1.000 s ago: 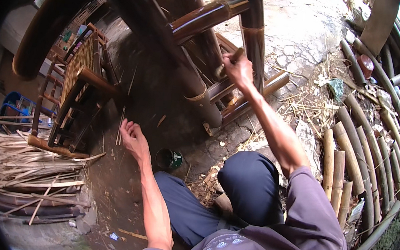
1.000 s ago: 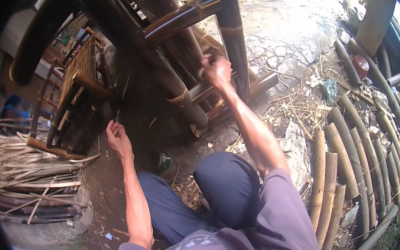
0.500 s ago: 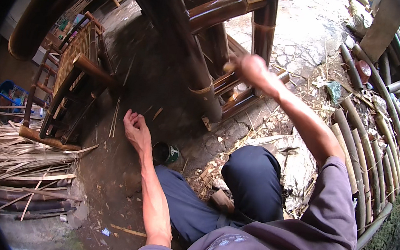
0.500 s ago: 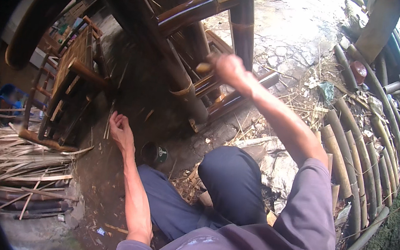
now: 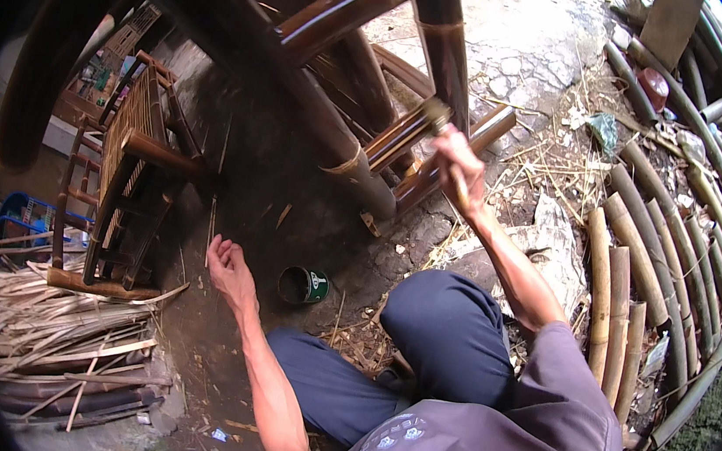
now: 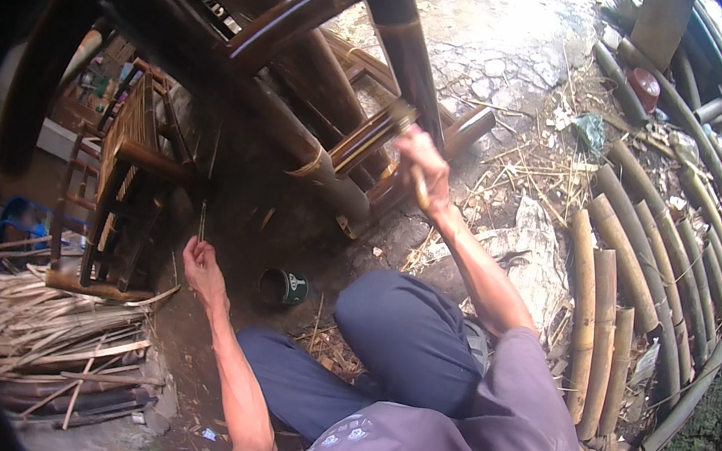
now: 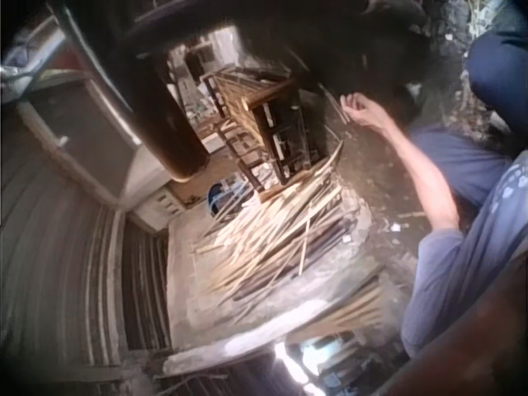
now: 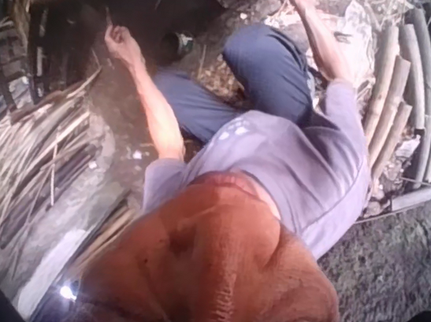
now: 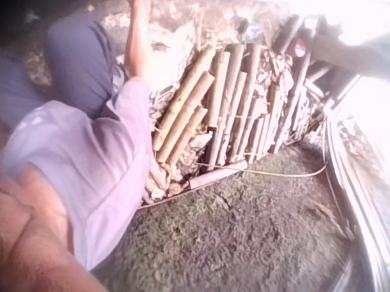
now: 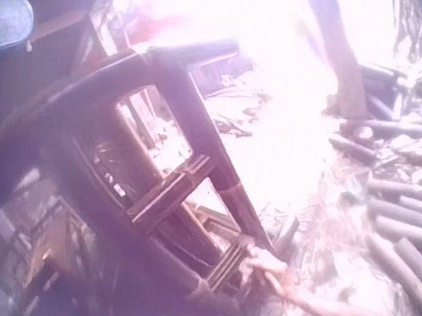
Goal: The person applies a dark varnish to a bamboo chair using a brush. They dip the brush into a can and coat the frame and seat slats, repositioning the chair to reach different sides.
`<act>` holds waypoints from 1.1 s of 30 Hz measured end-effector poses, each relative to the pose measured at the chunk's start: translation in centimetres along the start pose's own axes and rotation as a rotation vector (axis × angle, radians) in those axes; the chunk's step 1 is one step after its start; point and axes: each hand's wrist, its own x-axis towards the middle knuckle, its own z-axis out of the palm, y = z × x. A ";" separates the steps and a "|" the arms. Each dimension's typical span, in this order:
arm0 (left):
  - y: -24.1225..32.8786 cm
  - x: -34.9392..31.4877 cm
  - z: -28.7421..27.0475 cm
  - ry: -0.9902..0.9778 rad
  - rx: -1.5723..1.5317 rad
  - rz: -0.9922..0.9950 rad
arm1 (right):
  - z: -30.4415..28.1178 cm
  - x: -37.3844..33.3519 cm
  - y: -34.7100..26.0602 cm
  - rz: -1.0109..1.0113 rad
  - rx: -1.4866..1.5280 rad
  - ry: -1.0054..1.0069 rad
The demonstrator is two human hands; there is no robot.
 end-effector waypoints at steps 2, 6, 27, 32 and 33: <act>-1.5 0.0 -1.3 -0.010 -0.028 0.008 | 0.9 -0.9 0.2 0.156 0.199 0.238; -2.0 -1.0 -4.4 -0.009 -0.031 -0.020 | 7.8 -8.1 0.5 0.664 0.700 0.380; -0.4 -12.8 -7.0 0.125 0.264 -0.091 | 4.2 -6.9 3.6 0.591 0.663 -0.220; 0.0 -12.2 -5.7 0.078 0.293 -0.061 | 5.5 -12.7 3.5 0.776 0.654 0.044; 0.4 -11.8 -5.3 0.078 0.294 -0.068 | 6.5 -14.0 4.8 0.715 0.687 0.083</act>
